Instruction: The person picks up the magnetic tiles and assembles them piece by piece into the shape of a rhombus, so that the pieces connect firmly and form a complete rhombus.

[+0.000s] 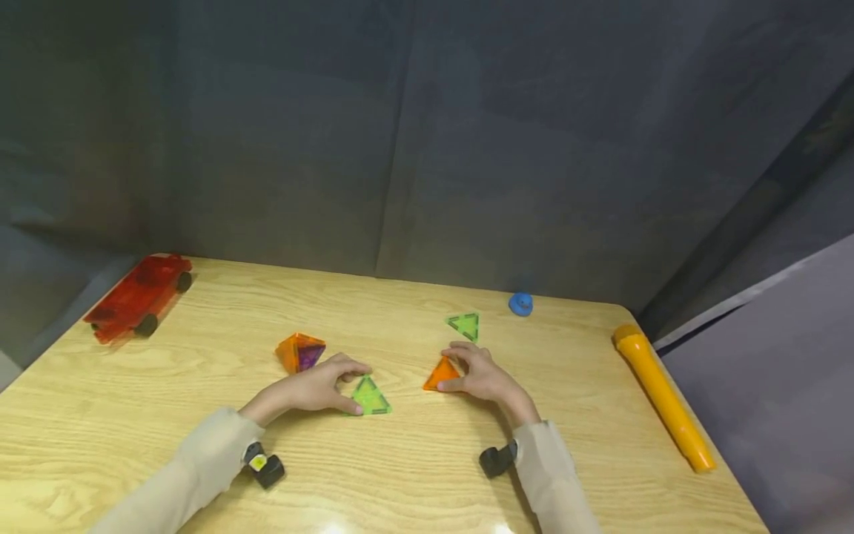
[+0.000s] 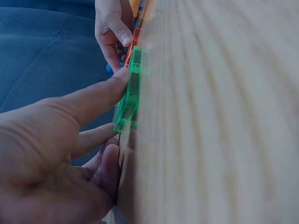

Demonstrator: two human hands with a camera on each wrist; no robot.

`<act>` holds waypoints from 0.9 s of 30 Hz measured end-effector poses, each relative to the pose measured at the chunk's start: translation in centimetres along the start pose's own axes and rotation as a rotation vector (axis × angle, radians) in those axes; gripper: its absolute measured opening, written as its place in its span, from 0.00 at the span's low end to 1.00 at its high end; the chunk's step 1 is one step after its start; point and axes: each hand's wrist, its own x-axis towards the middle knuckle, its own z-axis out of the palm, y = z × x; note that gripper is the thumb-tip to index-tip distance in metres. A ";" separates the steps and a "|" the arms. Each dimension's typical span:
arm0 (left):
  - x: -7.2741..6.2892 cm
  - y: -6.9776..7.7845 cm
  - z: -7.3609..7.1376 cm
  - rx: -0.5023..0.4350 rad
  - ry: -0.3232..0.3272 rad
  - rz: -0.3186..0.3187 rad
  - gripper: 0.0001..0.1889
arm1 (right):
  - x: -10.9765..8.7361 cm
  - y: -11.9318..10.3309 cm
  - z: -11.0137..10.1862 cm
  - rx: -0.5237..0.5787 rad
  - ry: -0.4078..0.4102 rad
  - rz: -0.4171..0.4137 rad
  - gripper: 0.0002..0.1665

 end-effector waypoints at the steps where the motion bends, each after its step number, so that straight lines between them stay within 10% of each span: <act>1: 0.0 0.0 0.0 0.001 0.000 -0.006 0.33 | 0.0 0.0 0.0 0.005 0.002 0.002 0.37; 27: -0.2 -0.1 1.1 -0.160 0.025 0.143 0.36 | -1.0 -2.5 3.1 0.199 0.074 -0.095 0.40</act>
